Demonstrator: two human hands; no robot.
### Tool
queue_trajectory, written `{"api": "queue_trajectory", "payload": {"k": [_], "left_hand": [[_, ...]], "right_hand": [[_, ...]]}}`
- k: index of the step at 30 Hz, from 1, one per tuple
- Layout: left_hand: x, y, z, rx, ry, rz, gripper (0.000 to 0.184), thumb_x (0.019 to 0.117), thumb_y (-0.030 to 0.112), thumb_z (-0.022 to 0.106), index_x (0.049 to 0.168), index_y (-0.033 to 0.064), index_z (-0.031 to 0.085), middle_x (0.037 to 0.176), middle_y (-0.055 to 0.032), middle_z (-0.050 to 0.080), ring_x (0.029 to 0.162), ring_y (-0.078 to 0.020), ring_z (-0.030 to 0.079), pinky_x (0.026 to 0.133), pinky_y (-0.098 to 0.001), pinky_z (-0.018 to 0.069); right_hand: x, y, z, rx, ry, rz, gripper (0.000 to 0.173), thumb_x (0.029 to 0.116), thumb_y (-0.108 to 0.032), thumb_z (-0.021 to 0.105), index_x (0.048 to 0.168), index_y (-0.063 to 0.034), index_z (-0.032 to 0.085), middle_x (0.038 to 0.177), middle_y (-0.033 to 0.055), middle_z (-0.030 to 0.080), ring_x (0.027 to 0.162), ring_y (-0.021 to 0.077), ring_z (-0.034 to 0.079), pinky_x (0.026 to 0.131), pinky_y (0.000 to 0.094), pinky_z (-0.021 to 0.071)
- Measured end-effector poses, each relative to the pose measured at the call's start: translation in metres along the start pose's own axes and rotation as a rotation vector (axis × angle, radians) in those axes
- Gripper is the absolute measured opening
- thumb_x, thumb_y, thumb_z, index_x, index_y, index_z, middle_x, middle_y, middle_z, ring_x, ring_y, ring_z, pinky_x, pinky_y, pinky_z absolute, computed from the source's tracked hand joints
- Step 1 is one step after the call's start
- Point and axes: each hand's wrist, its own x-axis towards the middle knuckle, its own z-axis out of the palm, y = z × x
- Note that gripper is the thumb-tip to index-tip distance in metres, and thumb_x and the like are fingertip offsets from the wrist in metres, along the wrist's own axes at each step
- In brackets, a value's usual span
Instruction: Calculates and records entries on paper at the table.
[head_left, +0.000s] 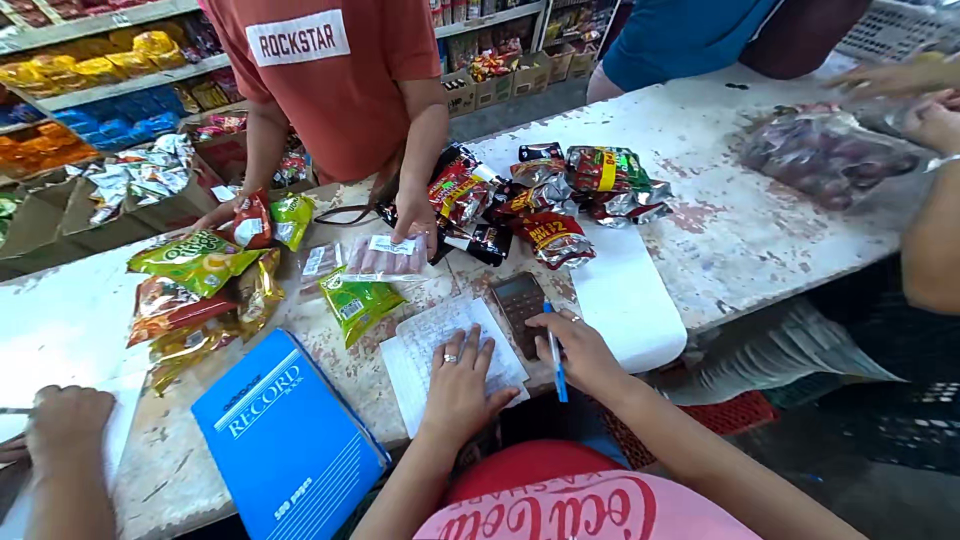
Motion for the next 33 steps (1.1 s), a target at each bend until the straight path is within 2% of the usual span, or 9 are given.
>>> {"api": "queue_trajectory", "payload": {"k": [3,5,8,12,18,20,26,33], "left_hand": [[0.0,0.001,0.001,0.01,-0.002,-0.001,0.082,0.0933,0.078,0.036,0.144,0.0176,0.058,0.158,-0.0072,0.047,0.143,-0.0361,0.045,0.11,-0.0586,0.0398],[0.0,0.001,0.002,0.023,0.009,0.002,0.083,0.0931,0.078,0.035,0.144,0.0177,0.058,0.157,-0.0071,0.048,0.142,-0.036,0.046,0.109,-0.0582,0.0405],[-0.001,0.001,0.003,0.019,0.017,0.006,0.083,0.0935,0.078,0.033,0.145,0.0178,0.058,0.158,-0.007,0.047,0.143,-0.0357,0.046,0.11,-0.0577,0.0398],[-0.001,0.001,0.003,0.019,0.011,0.008,0.084,0.0935,0.079,0.031,0.145,0.018,0.058,0.158,-0.0072,0.047,0.143,-0.0354,0.046,0.11,-0.0572,0.0392],[-0.001,0.001,-0.001,0.0,-0.027,-0.005,0.083,0.094,0.078,0.034,0.146,0.0176,0.056,0.159,-0.0071,0.045,0.144,-0.0351,0.044,0.112,-0.0578,0.0381],[-0.001,0.0,0.0,0.005,-0.012,-0.002,0.083,0.0943,0.078,0.033,0.146,0.0181,0.057,0.159,-0.0066,0.046,0.144,-0.0345,0.044,0.111,-0.057,0.0384],[-0.001,0.001,0.007,0.018,0.059,0.017,0.083,0.0939,0.079,0.03,0.143,0.0183,0.06,0.155,-0.0079,0.05,0.14,-0.0365,0.048,0.108,-0.0584,0.0414],[-0.001,0.0,0.007,0.008,0.075,0.026,0.083,0.0937,0.078,0.031,0.14,0.0165,0.062,0.154,-0.0095,0.052,0.139,-0.038,0.05,0.106,-0.0588,0.0425]], "right_hand": [[0.001,0.009,-0.002,0.001,0.029,0.011,0.03,0.0929,-0.019,0.054,0.113,-0.0046,0.072,0.102,0.0125,0.075,0.09,0.0326,0.07,0.076,0.0462,0.0584],[-0.001,0.015,-0.005,0.061,0.008,0.035,0.031,0.092,-0.019,0.055,0.114,-0.0049,0.072,0.106,0.0125,0.075,0.094,0.0312,0.07,0.081,0.046,0.0577],[-0.009,0.025,-0.012,0.154,0.07,0.047,0.032,0.091,-0.018,0.054,0.114,-0.0044,0.07,0.109,0.0108,0.074,0.098,0.0241,0.068,0.086,0.0392,0.0564],[-0.029,0.039,-0.004,0.135,0.174,0.018,0.032,0.0945,-0.018,0.056,0.12,-0.0013,0.067,0.12,0.0135,0.073,0.112,0.0263,0.07,0.096,0.0418,0.0563],[-0.037,0.051,0.016,0.001,0.294,-0.105,0.026,0.0992,-0.017,0.051,0.117,-0.0024,0.063,0.125,0.0191,0.07,0.11,0.0317,0.07,0.094,0.0429,0.0558],[-0.036,0.05,0.018,-0.034,0.31,-0.124,0.025,0.0996,-0.018,0.051,0.116,-0.004,0.064,0.126,0.0176,0.071,0.109,0.0313,0.07,0.094,0.0422,0.0554],[-0.039,0.051,0.016,-0.036,0.309,-0.16,0.019,0.1018,-0.016,0.052,0.113,-0.007,0.064,0.128,0.0138,0.071,0.114,0.0263,0.069,0.098,0.0371,0.0541],[-0.048,0.035,0.012,-0.049,0.2,-0.11,0.024,0.1003,-0.02,0.053,0.117,-0.0081,0.066,0.135,0.0132,0.067,0.123,0.0262,0.064,0.105,0.0422,0.0479]]}}
